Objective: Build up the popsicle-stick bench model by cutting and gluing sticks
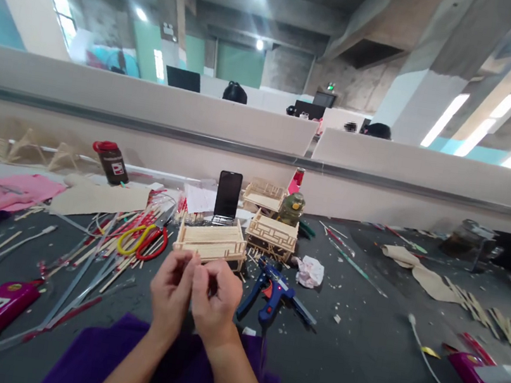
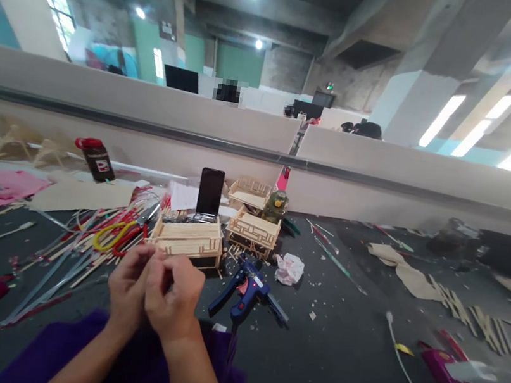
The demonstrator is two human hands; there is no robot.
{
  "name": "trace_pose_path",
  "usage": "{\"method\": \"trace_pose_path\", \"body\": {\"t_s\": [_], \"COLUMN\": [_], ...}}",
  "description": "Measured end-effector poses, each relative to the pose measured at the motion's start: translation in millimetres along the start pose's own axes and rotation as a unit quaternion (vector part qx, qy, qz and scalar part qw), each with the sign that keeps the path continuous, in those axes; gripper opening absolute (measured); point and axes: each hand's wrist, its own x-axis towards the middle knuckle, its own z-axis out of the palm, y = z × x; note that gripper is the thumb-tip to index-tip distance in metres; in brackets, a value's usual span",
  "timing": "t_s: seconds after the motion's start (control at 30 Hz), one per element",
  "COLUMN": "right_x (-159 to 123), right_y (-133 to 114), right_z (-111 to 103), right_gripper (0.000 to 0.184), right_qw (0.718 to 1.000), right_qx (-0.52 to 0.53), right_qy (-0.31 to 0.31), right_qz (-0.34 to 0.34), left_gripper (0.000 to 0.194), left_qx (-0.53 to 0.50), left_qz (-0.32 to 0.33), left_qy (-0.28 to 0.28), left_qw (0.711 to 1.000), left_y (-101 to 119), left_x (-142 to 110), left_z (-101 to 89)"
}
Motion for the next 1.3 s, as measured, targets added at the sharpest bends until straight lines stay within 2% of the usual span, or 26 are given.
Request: {"method": "trace_pose_path", "body": {"t_s": [0.03,0.1,0.17,0.2,0.3,0.37,0.43,0.5,0.6,0.67,0.77,0.83,0.9,0.97,1.07,1.17,1.3], "right_x": [-0.1,2.5,8.3,11.3,13.6,5.0,-11.3,-30.6,-51.8,-55.4,-48.5,-41.9,-37.4,-35.7,-35.8,-35.7,-35.6], "right_y": [-2.1,-7.8,-15.4,-19.5,-29.2,-30.0,-25.3,-17.5,-6.6,-1.4,7.3,16.8,29.4,42.8,57.6,61.3,51.1], "right_z": [0.6,0.0,-5.4,-10.7,-36.1,-56.6,-74.4,-86.4,-95.7,-102.0,-118.6,-131.8,-141.3,-144.6,-140.8,-136.7,-141.7], "right_gripper": [0.011,0.009,0.012,0.013,0.011,0.013,0.017,0.017,0.017,0.016,0.022,0.027,0.031,0.031,0.027,0.026,0.029], "right_qw": [1.000,1.000,0.993,0.981,0.900,0.858,0.844,0.845,0.842,0.838,0.815,0.795,0.818,0.847,0.852,0.849,0.854], "right_qx": [0.006,-0.006,-0.085,-0.149,-0.343,-0.415,-0.448,-0.449,-0.456,-0.473,-0.507,-0.498,-0.436,-0.317,-0.143,-0.079,-0.029], "right_qy": [-0.006,-0.024,-0.079,-0.124,-0.268,-0.296,-0.276,-0.267,-0.261,-0.229,-0.140,-0.114,-0.093,-0.078,-0.049,-0.034,-0.002], "right_qz": [-0.002,0.005,0.016,0.017,0.022,0.061,0.103,0.112,0.117,0.145,0.243,0.327,0.363,0.420,0.502,0.522,0.520], "left_gripper": [0.017,0.014,0.014,0.013,0.013,0.012,0.012,0.013,0.013,0.012,0.011,0.011,0.013,0.016,0.020,0.025,0.025], "left_qx": [0.018,0.061,0.118,0.139,0.160,0.181,0.199,0.206,0.211,0.218,0.228,0.238,0.249,0.251,0.228,0.188,0.203], "left_qz": [0.029,0.090,0.146,0.167,0.231,0.229,0.214,0.210,0.228,0.241,0.240,0.228,0.217,0.206,0.159,0.081,0.001], "left_qy": [0.029,0.044,0.003,-0.005,0.001,0.014,0.020,0.012,-0.006,-0.010,-0.025,-0.063,-0.127,-0.192,-0.259,-0.298,-0.292], "left_qw": [0.999,0.993,0.982,0.976,0.960,0.956,0.956,0.956,0.950,0.946,0.943,0.942,0.935,0.926,0.925,0.932,0.934], "left_y": [-8.3,-25.9,-41.4,-47.5,-58.3,-60.7,-60.8,-60.1,-58.8,-57.9,-55.9,-53.6,-50.3,-45.9,-38.0,-30.4,-23.7], "left_x": [-7.3,-15.8,-16.3,-14.4,-7.0,-4.3,-4.1,-5.2,-6.5,-6.4,-6.5,-8.1,-11.7,-17.6,-28.9,-37.8,-37.8], "left_z": [-0.1,-2.3,-5.1,-6.0,-4.7,-2.1,0.0,1.0,1.3,1.4,1.8,2.9,5.3,9.8,20.4,33.2,43.9]}}
